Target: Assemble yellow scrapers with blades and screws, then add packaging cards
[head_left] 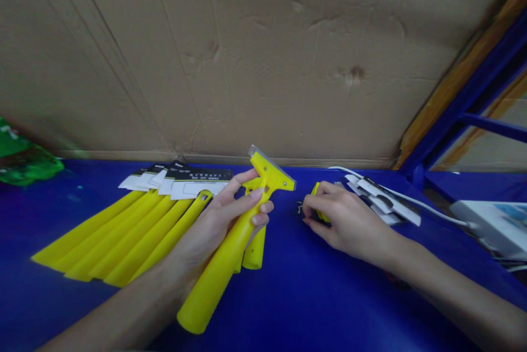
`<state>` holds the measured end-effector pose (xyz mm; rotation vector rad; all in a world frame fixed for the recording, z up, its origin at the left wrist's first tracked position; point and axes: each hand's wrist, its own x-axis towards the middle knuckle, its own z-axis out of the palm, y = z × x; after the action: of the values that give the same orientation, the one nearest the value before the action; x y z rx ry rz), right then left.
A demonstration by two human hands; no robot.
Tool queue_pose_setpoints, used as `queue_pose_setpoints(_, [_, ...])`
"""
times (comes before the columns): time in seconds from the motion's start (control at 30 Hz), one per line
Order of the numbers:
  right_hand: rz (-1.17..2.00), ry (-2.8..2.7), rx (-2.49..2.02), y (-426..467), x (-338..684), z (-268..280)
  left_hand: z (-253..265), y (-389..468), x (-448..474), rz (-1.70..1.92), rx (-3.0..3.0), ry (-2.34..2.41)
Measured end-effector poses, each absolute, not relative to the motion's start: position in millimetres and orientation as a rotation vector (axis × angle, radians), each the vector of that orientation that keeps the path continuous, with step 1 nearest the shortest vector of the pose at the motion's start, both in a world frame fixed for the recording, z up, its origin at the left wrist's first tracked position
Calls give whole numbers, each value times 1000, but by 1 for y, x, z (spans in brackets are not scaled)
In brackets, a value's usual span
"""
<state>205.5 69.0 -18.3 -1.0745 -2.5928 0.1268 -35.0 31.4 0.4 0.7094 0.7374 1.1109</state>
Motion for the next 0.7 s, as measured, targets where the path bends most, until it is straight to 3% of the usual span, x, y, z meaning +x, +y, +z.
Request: queue_pose_setpoints(0.7, [251, -2767, -1199, 69, 216, 5, 12, 20, -25, 1006, 778, 851])
